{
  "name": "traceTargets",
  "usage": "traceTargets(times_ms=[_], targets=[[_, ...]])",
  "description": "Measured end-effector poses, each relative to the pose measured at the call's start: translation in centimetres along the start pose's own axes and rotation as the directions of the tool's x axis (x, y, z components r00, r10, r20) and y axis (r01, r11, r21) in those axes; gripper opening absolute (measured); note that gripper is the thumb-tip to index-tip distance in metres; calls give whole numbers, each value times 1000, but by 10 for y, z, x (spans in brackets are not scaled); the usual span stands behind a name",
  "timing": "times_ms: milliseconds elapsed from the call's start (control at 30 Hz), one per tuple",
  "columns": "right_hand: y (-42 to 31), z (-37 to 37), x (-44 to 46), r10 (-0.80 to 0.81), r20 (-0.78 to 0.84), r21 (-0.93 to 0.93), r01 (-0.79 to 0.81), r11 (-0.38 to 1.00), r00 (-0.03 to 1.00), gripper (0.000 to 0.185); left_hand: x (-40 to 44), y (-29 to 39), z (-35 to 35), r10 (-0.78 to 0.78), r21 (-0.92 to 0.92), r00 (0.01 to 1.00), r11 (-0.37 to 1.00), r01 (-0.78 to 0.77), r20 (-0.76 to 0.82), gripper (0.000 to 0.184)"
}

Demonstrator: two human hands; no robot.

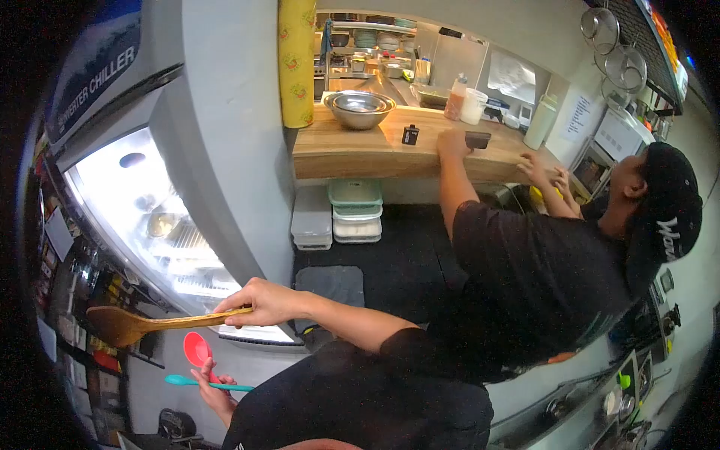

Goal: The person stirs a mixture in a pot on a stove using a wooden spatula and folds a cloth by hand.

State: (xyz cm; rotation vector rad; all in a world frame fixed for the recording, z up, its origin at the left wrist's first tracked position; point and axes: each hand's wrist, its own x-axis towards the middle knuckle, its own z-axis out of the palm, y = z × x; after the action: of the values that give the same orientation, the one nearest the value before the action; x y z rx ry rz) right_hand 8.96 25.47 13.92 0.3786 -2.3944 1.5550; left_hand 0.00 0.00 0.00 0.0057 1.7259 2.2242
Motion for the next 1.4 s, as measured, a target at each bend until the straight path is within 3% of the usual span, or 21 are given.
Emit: traceTargets(times_ms=[67,167,300,367,400,467,533,567,700,767,900,967,1100,1167,1233,1300,1333,1400], targets=[[-3,1,5,-76,-9,-72,75,995,997,30,0,13,3,56,-17,997,998,-57,-56,60],[-14,52,49,-92,70,-199,104,974,993,29,17,37,-54,100,-23,987,994,-104,-126,60],[-17,91,88,-113,150,-152,135,979,982,30,26,55,-105,87,14,963,996,-87,-256,59],[-9,112,108,-161,176,-83,178,981,971,30,34,50,-135,61,-88,929,991,-100,-365,56],[-3,122,119,-186,182,-111,208,972,966,29,32,55,-149,41,-114,932,990,-88,-361,48],[-1,140,142,-194,208,-103,219,970,959,28,40,47,-181,236,97,920,971,-216,-314,40],[-2,159,167,-170,235,-79,193,978,957,27,43,45,-219,36,37,948,999,-25,-318,35],[1,168,180,-157,256,-86,185,979,954,27,43,37,-227,159,67,927,987,-144,-339,35],[20,204,231,-161,250,-92,189,978,955,28,37,28,-247,150,31,888,988,-152,-434,37],[41,219,259,-67,275,-24,77,997,959,27,37,26,-250,129,27,878,991,-131,-462,38],[73,253,315,-92,315,238,15,971,945,28,34,8,-257,22,-129,818,985,-118,-575,37],[81,273,347,-78,351,310,-37,950,933,29,27,21,-253,86,-12,755,992,-123,-650,35],[98,316,409,-152,429,444,-61,894,890,29,13,42,-234,-12,-72,543,993,-89,-839,32],[98,334,434,-128,486,446,-119,887,864,32,13,36,-228,112,100,410,994,-49,-905,29],[108,359,453,-163,534,452,-117,884,830,32,10,42,-219,51,49,307,999,-14,-950,27],[110,386,452,-144,566,512,-209,833,812,29,6,38,-209,126,108,191,989,-101,-973,28],[114,401,453,-161,603,513,-225,828,781,29,2,42,-199,68,45,156,988,-145,-985,28],[123,433,450,-76,705,497,-414,763,705,30,-8,36,-184,26,13,70,984,-176,-997,28]])
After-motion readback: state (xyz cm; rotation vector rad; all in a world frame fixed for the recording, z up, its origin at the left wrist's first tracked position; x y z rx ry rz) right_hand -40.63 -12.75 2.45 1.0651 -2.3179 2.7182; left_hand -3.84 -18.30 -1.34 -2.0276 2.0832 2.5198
